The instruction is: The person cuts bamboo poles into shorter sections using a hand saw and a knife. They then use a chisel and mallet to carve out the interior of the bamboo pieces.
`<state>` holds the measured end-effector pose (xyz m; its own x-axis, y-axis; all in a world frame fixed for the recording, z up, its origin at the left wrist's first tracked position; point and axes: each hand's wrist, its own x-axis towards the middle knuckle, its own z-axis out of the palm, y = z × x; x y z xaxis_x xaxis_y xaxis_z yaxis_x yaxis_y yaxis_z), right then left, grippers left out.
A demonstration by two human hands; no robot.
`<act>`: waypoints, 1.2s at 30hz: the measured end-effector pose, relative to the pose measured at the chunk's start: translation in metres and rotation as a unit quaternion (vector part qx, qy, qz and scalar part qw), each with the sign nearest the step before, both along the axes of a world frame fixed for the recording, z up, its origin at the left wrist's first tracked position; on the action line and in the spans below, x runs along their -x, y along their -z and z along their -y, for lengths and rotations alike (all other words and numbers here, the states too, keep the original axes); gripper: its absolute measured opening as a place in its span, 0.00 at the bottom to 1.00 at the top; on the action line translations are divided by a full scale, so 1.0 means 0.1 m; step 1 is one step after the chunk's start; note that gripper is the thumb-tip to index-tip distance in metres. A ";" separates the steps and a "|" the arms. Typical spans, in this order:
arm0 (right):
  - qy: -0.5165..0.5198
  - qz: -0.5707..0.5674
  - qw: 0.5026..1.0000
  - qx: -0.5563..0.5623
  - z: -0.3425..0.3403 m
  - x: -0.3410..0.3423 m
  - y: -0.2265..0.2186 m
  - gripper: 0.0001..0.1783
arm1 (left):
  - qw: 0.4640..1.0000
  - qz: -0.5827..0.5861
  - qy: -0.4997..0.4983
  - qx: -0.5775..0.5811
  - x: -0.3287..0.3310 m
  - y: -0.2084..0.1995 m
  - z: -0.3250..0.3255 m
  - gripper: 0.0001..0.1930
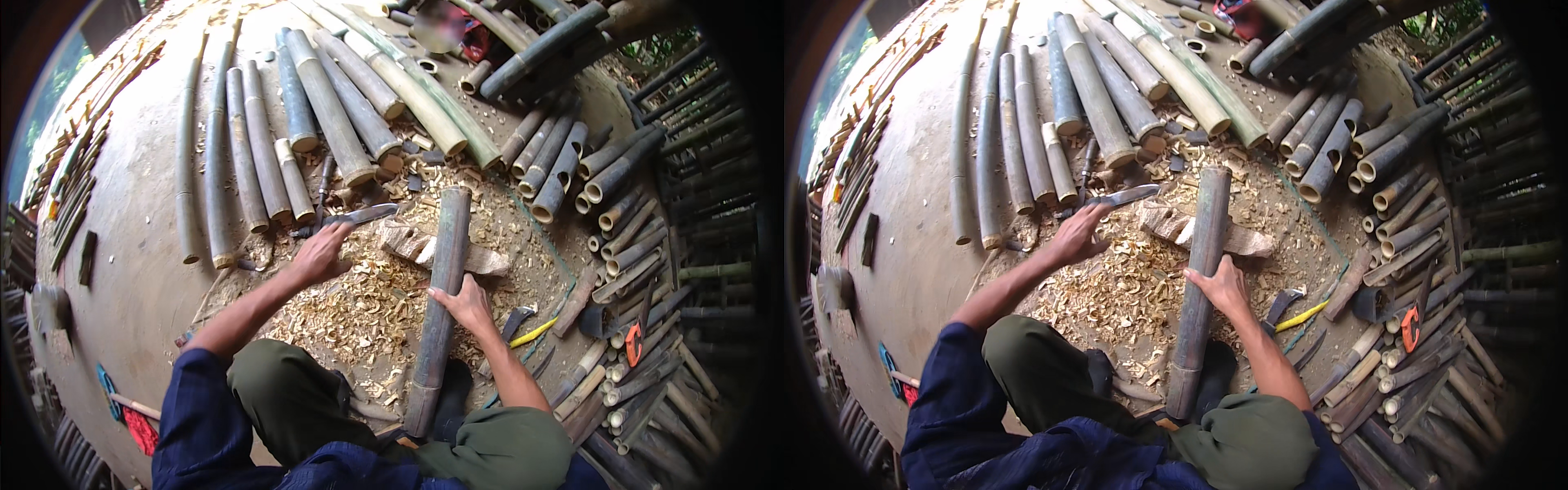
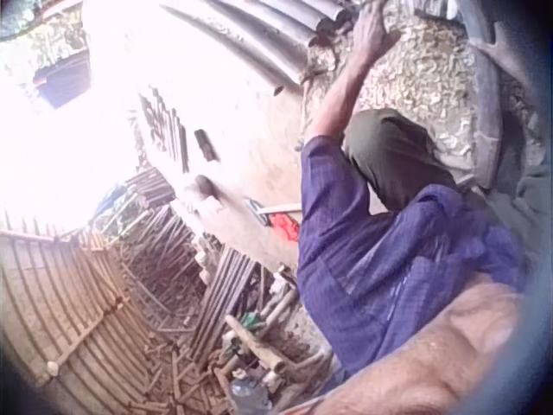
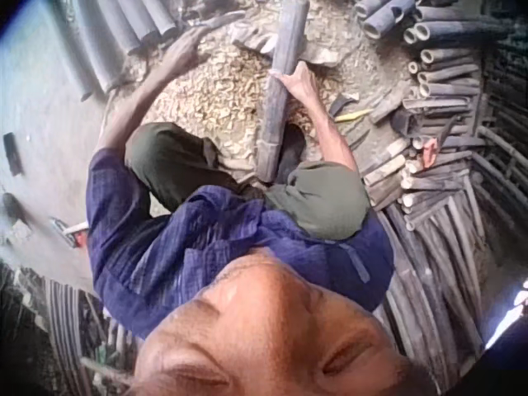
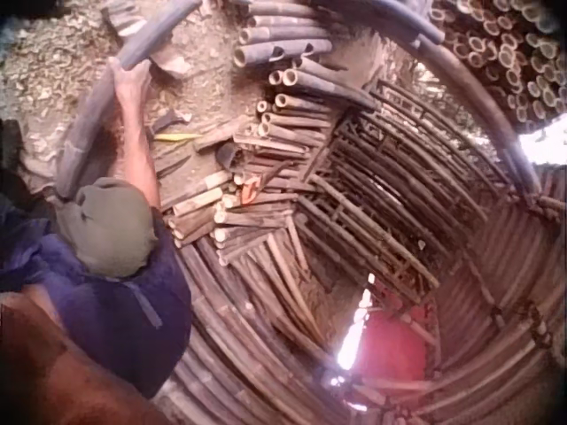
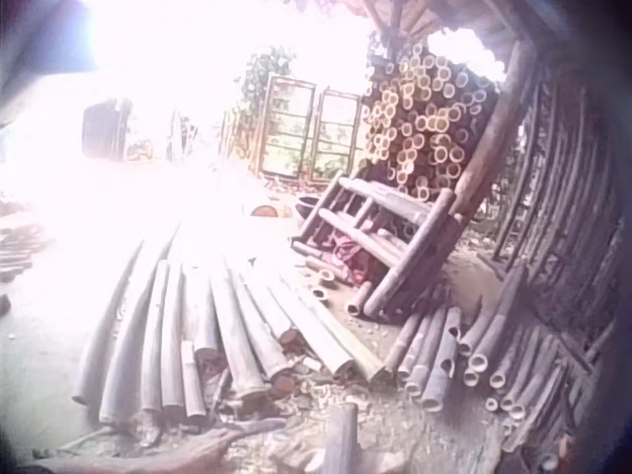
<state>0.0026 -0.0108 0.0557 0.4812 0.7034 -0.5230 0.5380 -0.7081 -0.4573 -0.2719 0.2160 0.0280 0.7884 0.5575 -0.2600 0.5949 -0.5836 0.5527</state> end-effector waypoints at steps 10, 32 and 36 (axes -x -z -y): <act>0.023 0.055 0.996 0.071 -0.19 0.07 0.09 0.45 | 0.985 -0.020 0.125 -0.117 -1.22 0.69 0.17 0.40; 0.043 0.005 0.999 0.027 -0.18 -0.01 0.27 0.48 | 0.876 -0.114 -0.440 -0.161 0.09 0.76 0.03 0.41; 0.031 -0.020 0.999 0.037 -0.19 -0.07 0.26 0.48 | 0.926 -0.168 -0.310 -0.134 0.19 0.64 -0.06 0.28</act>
<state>0.0094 0.0077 0.0296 0.5002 0.6310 -0.5929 0.4740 -0.7726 -0.4224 -0.2907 0.2222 -0.0359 0.1957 0.9560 -0.2183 0.9735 -0.1626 0.1607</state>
